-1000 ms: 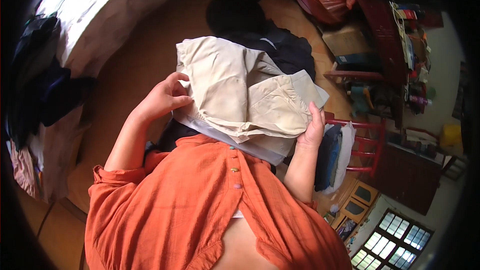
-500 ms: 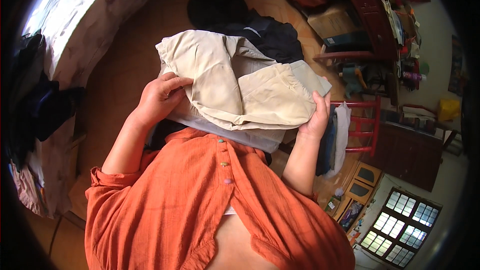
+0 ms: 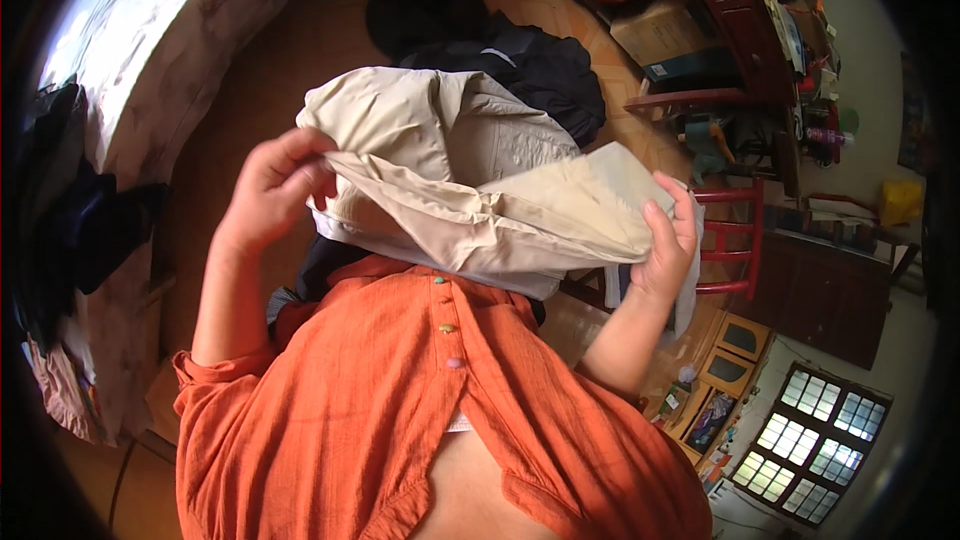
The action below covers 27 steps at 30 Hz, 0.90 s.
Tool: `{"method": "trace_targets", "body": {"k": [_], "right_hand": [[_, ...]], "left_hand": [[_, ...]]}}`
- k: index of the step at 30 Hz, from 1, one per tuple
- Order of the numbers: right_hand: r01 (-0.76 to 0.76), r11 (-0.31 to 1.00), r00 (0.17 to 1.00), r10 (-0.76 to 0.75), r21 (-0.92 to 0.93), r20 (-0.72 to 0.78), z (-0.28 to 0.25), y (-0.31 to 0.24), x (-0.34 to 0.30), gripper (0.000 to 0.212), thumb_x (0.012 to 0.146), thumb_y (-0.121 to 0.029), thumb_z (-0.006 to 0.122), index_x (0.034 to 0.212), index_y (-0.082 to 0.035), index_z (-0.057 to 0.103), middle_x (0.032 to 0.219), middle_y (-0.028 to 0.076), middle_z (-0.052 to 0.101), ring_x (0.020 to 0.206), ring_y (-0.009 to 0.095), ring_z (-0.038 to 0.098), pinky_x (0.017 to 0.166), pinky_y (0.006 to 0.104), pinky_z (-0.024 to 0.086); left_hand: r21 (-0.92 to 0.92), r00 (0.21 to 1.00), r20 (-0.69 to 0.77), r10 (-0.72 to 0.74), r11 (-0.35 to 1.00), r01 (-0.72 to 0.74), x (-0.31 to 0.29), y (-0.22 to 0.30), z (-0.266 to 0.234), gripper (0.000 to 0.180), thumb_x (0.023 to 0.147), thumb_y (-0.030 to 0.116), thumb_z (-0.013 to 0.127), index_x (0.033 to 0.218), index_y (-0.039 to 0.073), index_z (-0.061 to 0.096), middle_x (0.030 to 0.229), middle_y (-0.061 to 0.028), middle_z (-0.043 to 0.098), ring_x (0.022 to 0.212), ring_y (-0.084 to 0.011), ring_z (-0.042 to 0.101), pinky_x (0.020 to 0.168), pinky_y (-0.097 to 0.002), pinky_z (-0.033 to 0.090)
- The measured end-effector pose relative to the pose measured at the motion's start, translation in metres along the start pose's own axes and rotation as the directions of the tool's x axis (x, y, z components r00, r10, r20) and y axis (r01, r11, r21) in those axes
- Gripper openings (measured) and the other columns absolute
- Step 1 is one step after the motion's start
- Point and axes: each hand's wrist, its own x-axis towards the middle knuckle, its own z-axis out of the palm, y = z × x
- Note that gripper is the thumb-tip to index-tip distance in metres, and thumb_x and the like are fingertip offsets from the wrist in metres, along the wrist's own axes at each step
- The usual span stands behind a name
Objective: The person folds clothes including a black t-shirt, a white shirt, beige shorts, and black pants by hand on their lap and places them on a chair.
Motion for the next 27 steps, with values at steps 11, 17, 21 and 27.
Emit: {"method": "trace_targets", "body": {"k": [11,17,21,27], "right_hand": [[-0.363,0.932,0.921,0.359,-0.004,0.151,-0.034,0.063,0.024,0.054,0.104,-0.036,0.046,0.143,-0.001,0.036,0.122,0.022,0.062,0.089,0.025,0.068,0.067,0.0330,0.055],[-0.268,0.960,0.960,0.273,-0.077,0.058,-0.033,0.081,0.023,0.043,0.100,-0.019,0.055,0.138,-0.003,0.045,0.121,0.016,0.063,0.097,0.020,0.066,0.076,0.0295,0.052],[-0.138,0.967,0.983,0.160,-0.213,0.088,-0.019,0.089,0.034,0.038,0.098,-0.017,0.061,0.131,-0.002,0.053,0.123,0.013,0.062,0.108,0.017,0.060,0.093,0.0272,0.046],[0.396,0.705,0.897,-0.159,-0.588,0.413,0.054,0.102,0.068,0.071,0.077,-0.022,0.080,0.137,-0.002,0.048,0.136,0.017,0.052,0.128,0.031,0.048,0.108,0.0372,0.036]], "left_hand": [[-0.245,0.986,-0.164,0.039,0.966,-0.079,0.153,-0.005,-0.024,0.050,0.097,0.019,0.055,0.141,-0.001,0.042,0.120,-0.0128,0.063,0.108,-0.0197,0.060,0.094,-0.0299,0.046],[-0.154,0.985,0.065,-0.163,0.973,0.171,0.129,-0.075,-0.007,0.047,0.099,0.014,0.054,0.144,0.003,0.043,0.137,-0.0120,0.055,0.128,-0.0191,0.050,0.105,-0.0302,0.040],[0.205,0.986,0.079,-0.146,0.970,0.128,0.085,-0.092,0.018,0.045,0.099,0.017,0.056,0.142,0.008,0.048,0.140,-0.0117,0.052,0.134,-0.0193,0.043,0.111,-0.0312,0.032],[0.334,0.994,0.090,-0.064,0.942,0.030,0.017,-0.097,0.023,0.066,0.096,0.024,0.061,0.152,0.008,0.030,0.156,-0.0191,0.028,0.146,-0.0290,0.024,0.118,-0.0374,0.020]]}}
